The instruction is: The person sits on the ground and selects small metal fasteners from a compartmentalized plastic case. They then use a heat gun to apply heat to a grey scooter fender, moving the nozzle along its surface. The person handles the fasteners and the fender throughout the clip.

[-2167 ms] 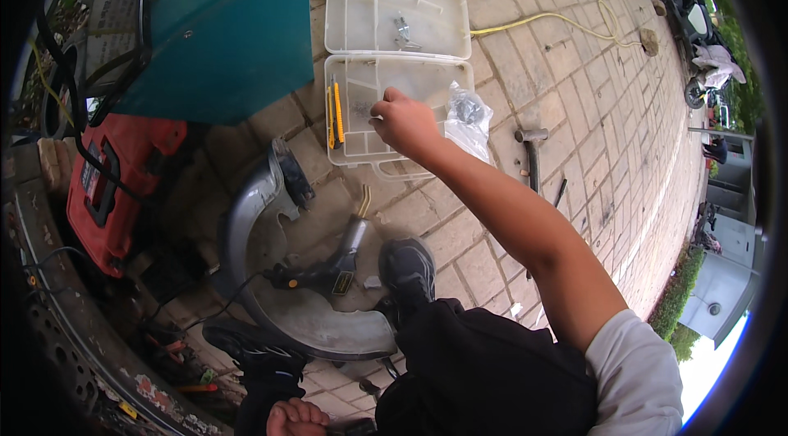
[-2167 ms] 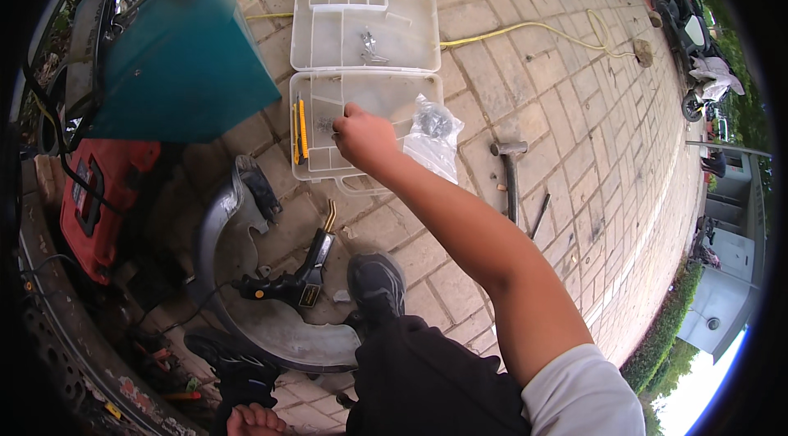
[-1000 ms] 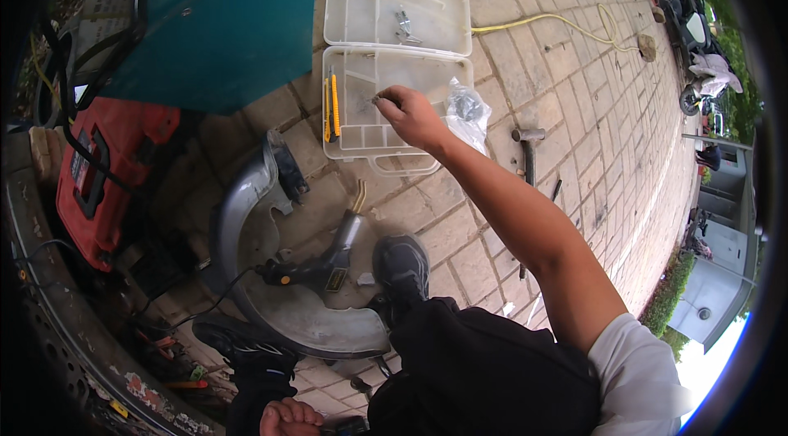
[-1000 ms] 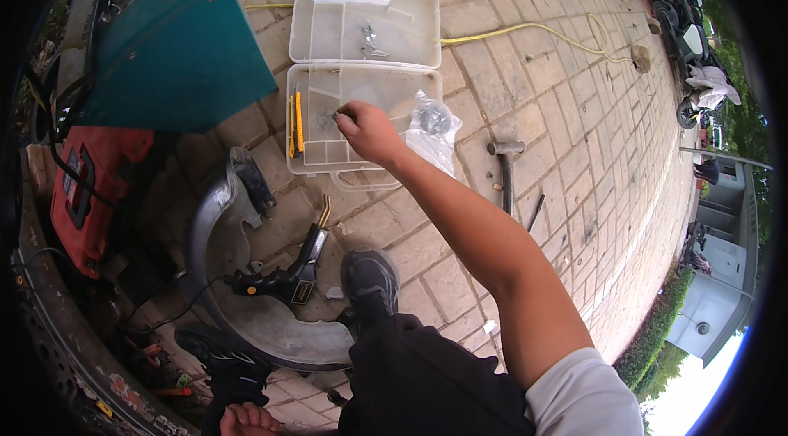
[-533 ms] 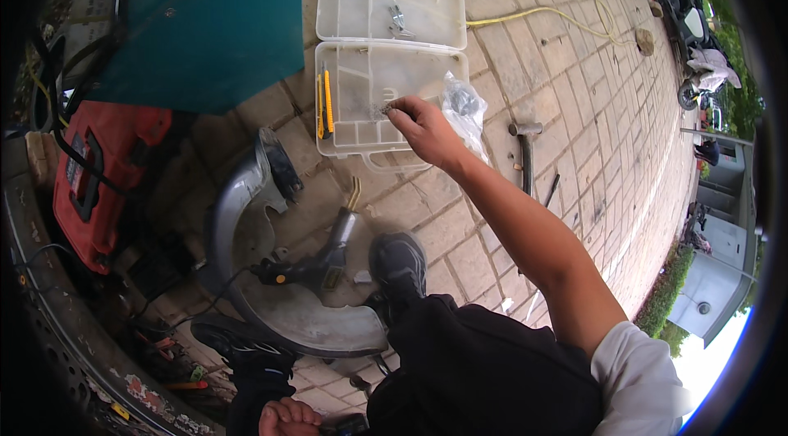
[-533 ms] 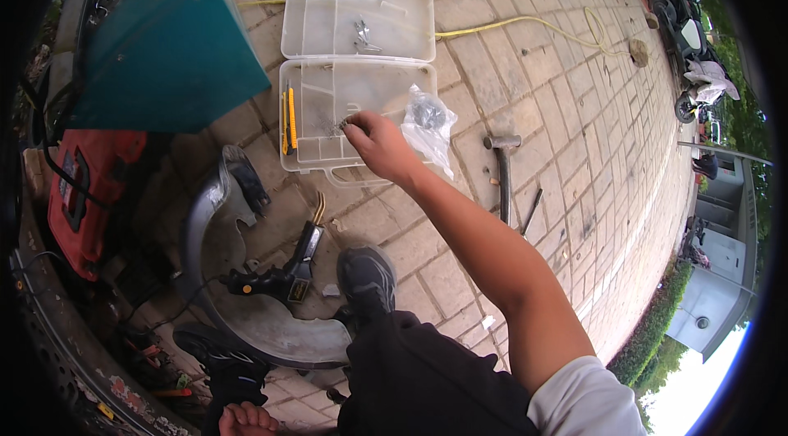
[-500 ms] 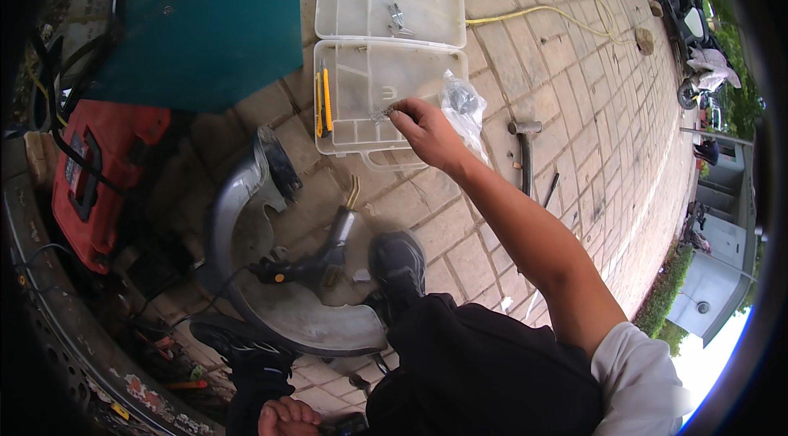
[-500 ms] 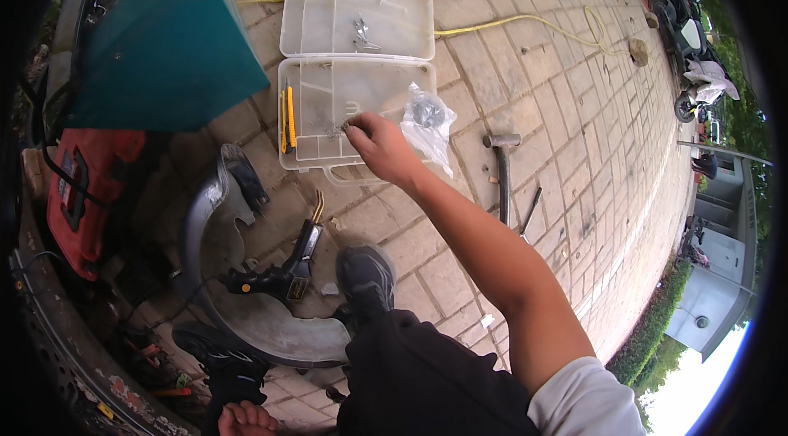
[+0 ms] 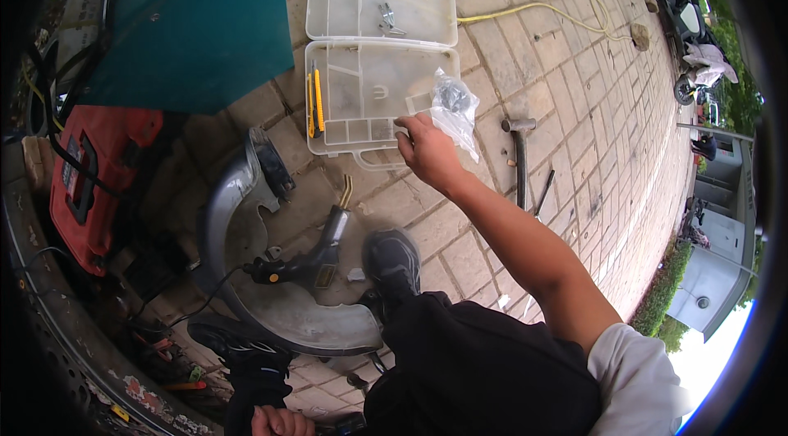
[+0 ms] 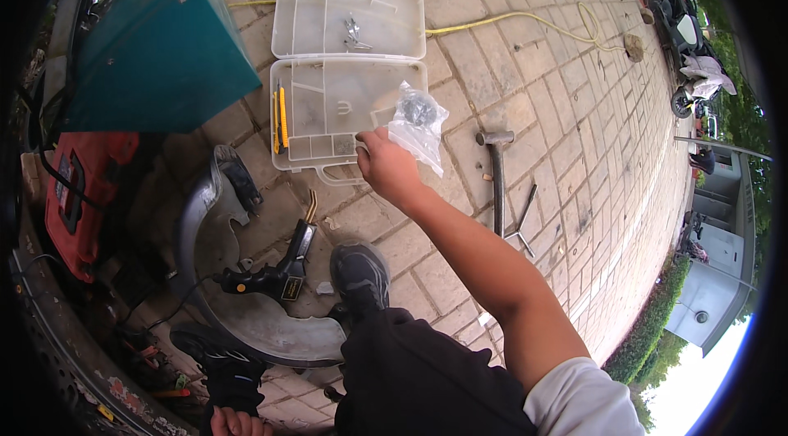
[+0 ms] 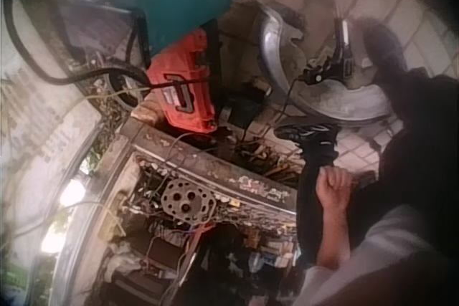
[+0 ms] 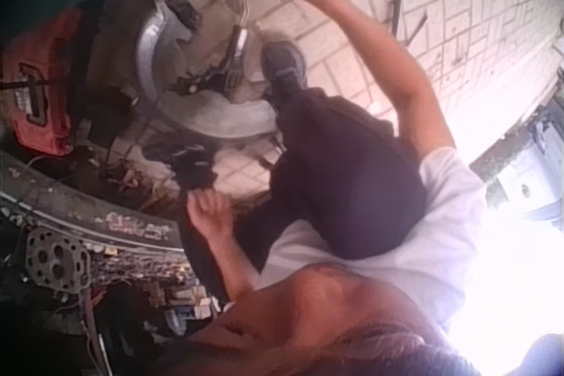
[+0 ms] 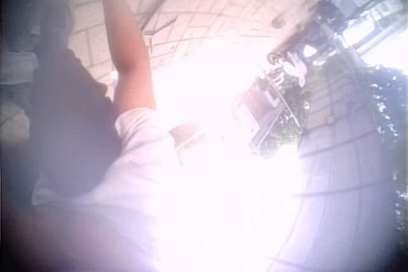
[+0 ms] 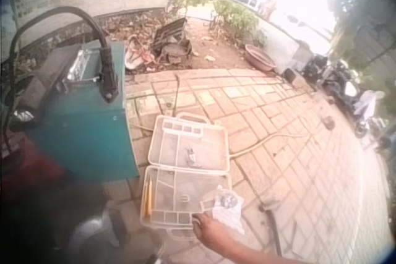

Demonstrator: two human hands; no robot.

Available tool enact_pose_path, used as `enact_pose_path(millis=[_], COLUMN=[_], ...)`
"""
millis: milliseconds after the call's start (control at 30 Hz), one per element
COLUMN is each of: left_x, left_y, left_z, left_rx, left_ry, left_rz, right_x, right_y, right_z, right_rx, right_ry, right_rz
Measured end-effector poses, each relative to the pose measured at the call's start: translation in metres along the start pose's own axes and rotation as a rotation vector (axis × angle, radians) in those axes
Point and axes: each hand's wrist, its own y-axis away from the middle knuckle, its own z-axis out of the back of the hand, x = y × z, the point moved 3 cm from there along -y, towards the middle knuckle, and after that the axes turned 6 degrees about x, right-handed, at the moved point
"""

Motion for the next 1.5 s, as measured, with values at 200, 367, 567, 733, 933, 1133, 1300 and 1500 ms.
enact_pose_path(millis=[200, 367, 567, 733, 933, 1133, 1300, 1500], left_x=[-0.002, -0.003, -0.002, -0.003, -0.002, -0.001, -0.001, -0.001], left_y=[-0.001, -0.001, -0.001, -0.001, -0.002, -0.001, -0.002, -0.001], left_z=[-0.003, -0.002, -0.003, -0.005, -0.003, 0.0, 0.0, -0.001], left_rx=[0.064, 0.082, 0.098, 0.107, 0.082, 0.083, 0.076, 0.068], left_ry=[-0.023, -0.005, -0.003, 0.005, -0.004, 0.001, -0.006, -0.002], left_rz=[-0.002, 0.0, 0.009, 0.001, 0.006, 0.014, 0.019, 0.018], right_x=[0.001, 0.018, 0.041, 0.05, 0.047, 0.041, 0.036, 0.037], right_y=[0.004, -0.001, -0.048, -0.078, -0.088, -0.084, -0.08, -0.074], right_z=[0.003, 0.006, 0.001, -0.014, -0.026, -0.03, -0.024, -0.015], right_rx=[0.045, 0.051, 0.043, 0.101, 0.132, 0.022, 0.001, 0.048], right_ry=[-0.003, 0.039, 0.116, 0.317, 0.461, 0.229, 0.094, -0.06], right_rz=[0.023, 0.039, 0.108, 0.167, 0.187, 0.222, 0.253, 0.23])
